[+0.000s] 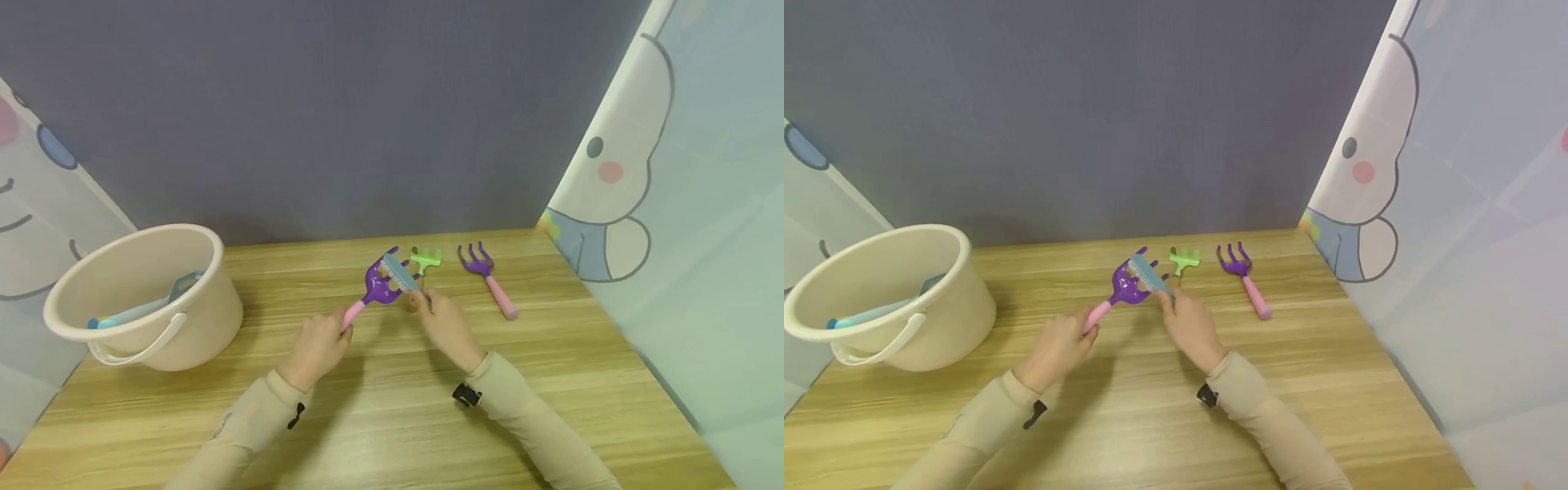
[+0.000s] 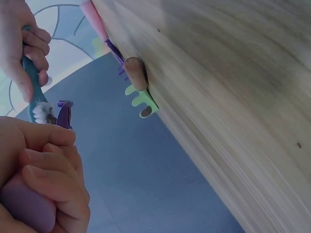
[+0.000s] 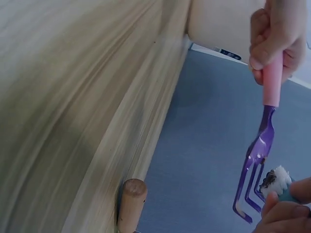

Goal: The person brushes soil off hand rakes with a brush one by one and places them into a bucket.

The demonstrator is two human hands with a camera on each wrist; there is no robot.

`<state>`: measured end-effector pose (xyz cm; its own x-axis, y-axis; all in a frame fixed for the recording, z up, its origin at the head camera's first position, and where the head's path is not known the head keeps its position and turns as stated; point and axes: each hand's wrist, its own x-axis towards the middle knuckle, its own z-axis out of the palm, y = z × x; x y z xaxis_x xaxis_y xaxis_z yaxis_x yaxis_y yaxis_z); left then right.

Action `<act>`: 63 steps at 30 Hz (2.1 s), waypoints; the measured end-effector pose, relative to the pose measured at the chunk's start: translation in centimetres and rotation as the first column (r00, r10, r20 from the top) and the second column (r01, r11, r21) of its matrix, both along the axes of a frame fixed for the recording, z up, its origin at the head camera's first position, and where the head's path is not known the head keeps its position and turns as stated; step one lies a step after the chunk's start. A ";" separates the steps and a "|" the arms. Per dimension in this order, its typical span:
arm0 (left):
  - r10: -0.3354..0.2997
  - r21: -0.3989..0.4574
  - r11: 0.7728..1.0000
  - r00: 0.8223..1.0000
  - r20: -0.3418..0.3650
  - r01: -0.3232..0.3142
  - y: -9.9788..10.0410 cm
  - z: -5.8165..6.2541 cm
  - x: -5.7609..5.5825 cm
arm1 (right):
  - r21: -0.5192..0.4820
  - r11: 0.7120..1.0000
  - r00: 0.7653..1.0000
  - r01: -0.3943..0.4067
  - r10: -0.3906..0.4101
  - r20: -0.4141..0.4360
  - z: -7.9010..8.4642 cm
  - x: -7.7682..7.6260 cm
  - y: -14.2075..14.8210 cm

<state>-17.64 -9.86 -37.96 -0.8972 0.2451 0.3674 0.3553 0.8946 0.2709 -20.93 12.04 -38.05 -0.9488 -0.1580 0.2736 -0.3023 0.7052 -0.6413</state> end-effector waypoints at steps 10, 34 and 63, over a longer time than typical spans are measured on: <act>0.010 0.000 1.000 0.997 -0.072 -0.010 0.5 0.3 0.5 | 0.244 0.969 0.961 0.044 0.025 -0.274 -0.1 0.3 -1.0; -0.013 -0.037 0.999 0.997 -0.079 0.010 -0.2 -0.7 0.6 | -0.066 0.997 0.989 -0.050 0.059 0.137 0.3 -0.6 0.4; 0.007 -0.009 1.000 0.999 -0.031 -0.008 -0.5 -0.2 0.4 | 0.215 0.975 0.967 -0.048 0.099 -0.235 -0.1 0.1 0.4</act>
<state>-17.21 -10.39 -38.11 -0.8873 0.2420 0.3927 0.3567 0.8997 0.2516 -20.83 12.40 -38.13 -0.8412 -0.3022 0.4484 -0.4869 0.7840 -0.3851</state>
